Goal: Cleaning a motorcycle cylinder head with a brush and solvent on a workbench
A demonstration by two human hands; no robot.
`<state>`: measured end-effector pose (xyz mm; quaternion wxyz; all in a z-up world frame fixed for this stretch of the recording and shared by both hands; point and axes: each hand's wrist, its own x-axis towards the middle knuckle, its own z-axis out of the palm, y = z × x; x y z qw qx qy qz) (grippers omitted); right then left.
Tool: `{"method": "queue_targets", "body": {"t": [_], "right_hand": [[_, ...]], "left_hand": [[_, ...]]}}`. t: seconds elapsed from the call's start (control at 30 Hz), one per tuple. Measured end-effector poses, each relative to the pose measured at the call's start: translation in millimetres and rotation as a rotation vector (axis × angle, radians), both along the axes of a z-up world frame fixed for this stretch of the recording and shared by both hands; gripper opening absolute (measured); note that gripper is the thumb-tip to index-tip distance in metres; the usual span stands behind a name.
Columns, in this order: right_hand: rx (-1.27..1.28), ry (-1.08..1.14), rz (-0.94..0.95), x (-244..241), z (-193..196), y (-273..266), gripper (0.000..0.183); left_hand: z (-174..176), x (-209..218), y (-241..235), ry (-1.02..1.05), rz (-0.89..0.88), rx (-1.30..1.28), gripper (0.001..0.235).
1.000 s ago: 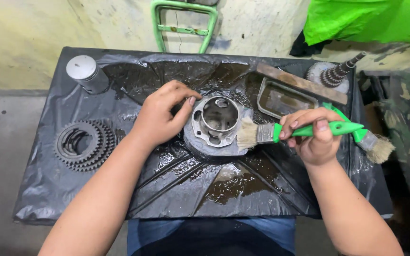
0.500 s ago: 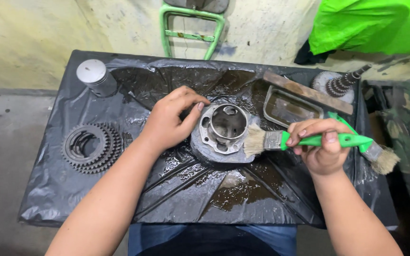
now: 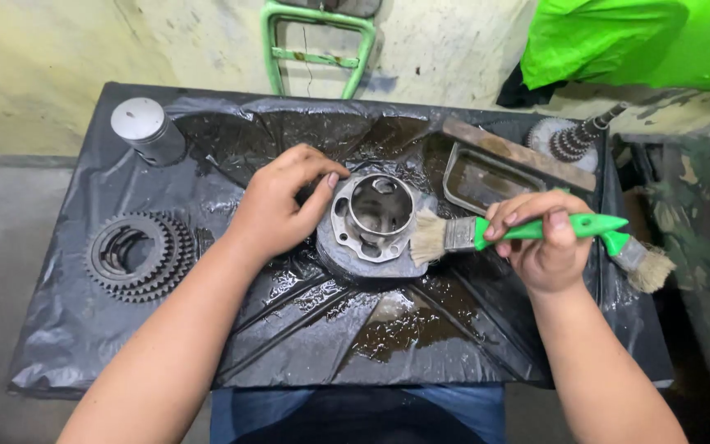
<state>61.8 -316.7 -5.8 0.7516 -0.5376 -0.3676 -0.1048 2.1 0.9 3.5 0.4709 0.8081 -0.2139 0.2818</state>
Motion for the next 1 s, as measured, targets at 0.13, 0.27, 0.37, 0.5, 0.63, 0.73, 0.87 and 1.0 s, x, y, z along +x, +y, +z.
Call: {"method": "queue_targets", "body": {"t": [0.13, 0.27, 0.37, 0.5, 0.63, 0.73, 0.87, 1.0], "right_hand": [[-0.002, 0.006, 0.037, -8.8, 0.8, -1.1, 0.049], [-0.007, 0.002, 0.025, 3.5, -9.5, -6.8, 0.047], [-0.031, -0.047, -0.066, 2.0, -7.1, -5.9, 0.044], [0.003, -0.080, 0.015, -5.1, -1.5, -0.7, 0.046], [-0.003, -0.013, 0.099, -6.7, -2.4, 1.2, 0.046], [-0.023, -0.072, -0.039, -0.3, -3.9, -2.6, 0.042], [-0.094, -0.208, -0.153, -16.3, 6.9, 6.0, 0.043], [-0.023, -0.091, 0.047, -23.3, 10.5, 8.5, 0.044]], "left_hand": [[-3.9, -0.6, 0.0, 0.006, 0.011, 0.002, 0.014], [-5.2, 1.5, 0.7, -0.029, -0.009, -0.013, 0.014], [-3.3, 2.6, 0.5, -0.031, -0.008, -0.006, 0.014], [-3.7, 1.6, 1.4, -0.032, -0.002, 0.004, 0.014], [-3.5, 1.3, 1.5, -0.030, -0.012, 0.003, 0.014], [-2.9, 0.7, 0.9, -0.029, -0.004, 0.014, 0.014], [0.6, -2.9, 0.4, -0.019, -0.005, 0.021, 0.014], [0.2, -1.3, -0.2, -0.025, -0.007, 0.008, 0.014]]}}
